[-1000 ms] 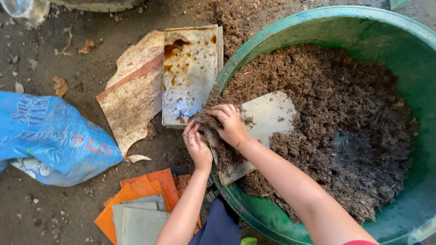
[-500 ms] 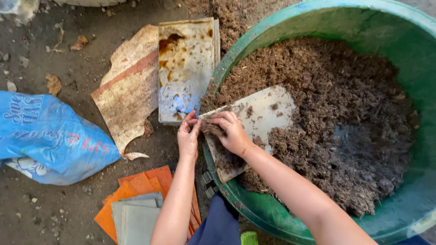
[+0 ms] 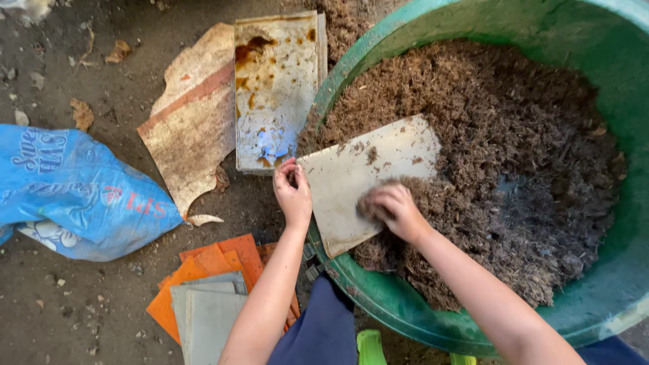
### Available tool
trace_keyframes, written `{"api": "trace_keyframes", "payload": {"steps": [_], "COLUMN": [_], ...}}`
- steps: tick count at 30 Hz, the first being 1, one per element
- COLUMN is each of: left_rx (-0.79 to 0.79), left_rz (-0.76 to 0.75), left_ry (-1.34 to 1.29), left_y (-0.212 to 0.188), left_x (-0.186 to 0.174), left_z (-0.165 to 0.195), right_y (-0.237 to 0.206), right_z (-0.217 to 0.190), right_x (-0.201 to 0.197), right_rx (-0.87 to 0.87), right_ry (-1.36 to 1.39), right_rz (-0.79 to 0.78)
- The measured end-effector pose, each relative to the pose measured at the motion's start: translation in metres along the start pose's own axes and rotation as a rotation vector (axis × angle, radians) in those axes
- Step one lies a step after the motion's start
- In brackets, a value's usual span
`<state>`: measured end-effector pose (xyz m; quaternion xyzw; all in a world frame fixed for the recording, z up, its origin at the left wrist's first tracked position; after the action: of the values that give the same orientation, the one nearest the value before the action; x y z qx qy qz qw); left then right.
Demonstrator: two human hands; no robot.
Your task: The person repeatedly scrapes a fibrous brown material from rectangular trays using their hands. They wipe the material into a large green tub and then place the cleaned trays onto a stack on the ground.
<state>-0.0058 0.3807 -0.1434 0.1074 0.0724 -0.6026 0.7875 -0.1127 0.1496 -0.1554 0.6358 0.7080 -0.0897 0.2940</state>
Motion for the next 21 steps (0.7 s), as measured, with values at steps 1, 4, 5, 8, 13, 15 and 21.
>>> {"api": "trace_keyframes", "payload": {"steps": [1, 4, 5, 8, 13, 15, 21], "left_rx": [0.02, 0.013, 0.017, 0.044, 0.239, 0.164, 0.123], "left_rz": [-0.009, -0.021, -0.022, -0.019, -0.016, -0.016, -0.021], "left_ry": [0.026, 0.11, 0.126, 0.189, 0.258, 0.263, 0.276], "left_y": [0.0, 0.004, 0.003, 0.005, 0.003, 0.003, -0.001], "left_x": [0.0, 0.003, 0.003, 0.002, 0.006, 0.005, 0.002], "left_z": [0.002, 0.001, 0.001, 0.005, 0.024, 0.016, 0.017], "right_y": [0.008, 0.041, 0.041, 0.013, -0.014, -0.017, -0.042], "right_z": [0.004, -0.027, -0.041, -0.072, -0.052, -0.048, -0.085], "right_x": [0.0, 0.035, 0.047, 0.059, 0.031, 0.033, 0.07], "right_rx": [0.064, -0.011, -0.069, -0.239, -0.198, -0.115, -0.012], "right_ry": [-0.037, 0.077, 0.108, 0.089, 0.117, 0.119, 0.059], "right_rz": [0.069, 0.062, 0.021, -0.169, -0.204, -0.112, -0.065]}}
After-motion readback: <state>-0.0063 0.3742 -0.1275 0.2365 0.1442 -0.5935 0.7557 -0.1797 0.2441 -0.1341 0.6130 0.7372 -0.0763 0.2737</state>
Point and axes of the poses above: each hand's wrist, its own y-axis towards the middle knuckle, its own x-axis out of the palm, z = x × y, the point moved 9 cm from there along y, towards the middle knuckle, and after that the axes turned 3 degrees about z, right-handed, at the moved point
